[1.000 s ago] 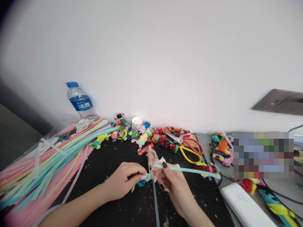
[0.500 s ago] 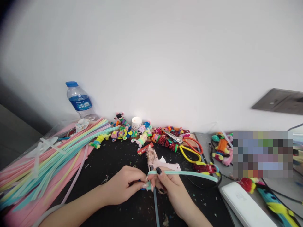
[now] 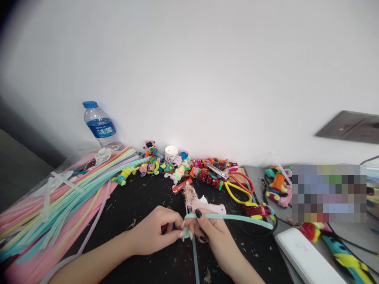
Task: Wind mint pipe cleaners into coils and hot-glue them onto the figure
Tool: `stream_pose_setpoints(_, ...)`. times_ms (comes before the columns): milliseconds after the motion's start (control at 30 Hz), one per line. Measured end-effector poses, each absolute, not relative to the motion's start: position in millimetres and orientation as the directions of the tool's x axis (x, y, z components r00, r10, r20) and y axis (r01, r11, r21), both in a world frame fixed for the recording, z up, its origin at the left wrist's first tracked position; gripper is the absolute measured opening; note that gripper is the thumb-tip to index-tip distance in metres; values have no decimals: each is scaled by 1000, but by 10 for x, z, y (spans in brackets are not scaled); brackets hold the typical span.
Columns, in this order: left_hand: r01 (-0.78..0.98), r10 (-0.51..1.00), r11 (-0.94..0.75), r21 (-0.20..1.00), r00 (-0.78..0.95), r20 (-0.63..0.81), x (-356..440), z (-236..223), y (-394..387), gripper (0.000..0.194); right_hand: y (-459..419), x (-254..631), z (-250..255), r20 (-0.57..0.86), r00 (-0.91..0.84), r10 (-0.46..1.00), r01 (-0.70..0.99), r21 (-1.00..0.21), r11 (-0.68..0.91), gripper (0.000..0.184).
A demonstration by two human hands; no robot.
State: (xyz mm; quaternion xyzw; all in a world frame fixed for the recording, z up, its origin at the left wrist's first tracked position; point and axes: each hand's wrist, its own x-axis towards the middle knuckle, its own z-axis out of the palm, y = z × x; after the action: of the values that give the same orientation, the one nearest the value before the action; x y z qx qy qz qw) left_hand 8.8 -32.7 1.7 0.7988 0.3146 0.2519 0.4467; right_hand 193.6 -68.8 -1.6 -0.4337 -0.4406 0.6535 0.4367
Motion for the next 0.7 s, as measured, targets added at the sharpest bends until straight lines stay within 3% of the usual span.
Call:
stream_pose_setpoints(167,219,811,-171,961,585,10,80,-33,-268,20,-652,1926,45,-166,-101,981,-373,-908,-192,30)
stream_pose_setpoints(300,64,888,-21,998,460,-11,76,-95,-183,21,-639,1930,42,-163,-21,986,-390,-907,-158,27)
stream_pose_setpoints(700,-103,950,-21,994,309,52,64,-75,-155,17,-625,1937,30,-165,24,986,-415,-899,-141,29)
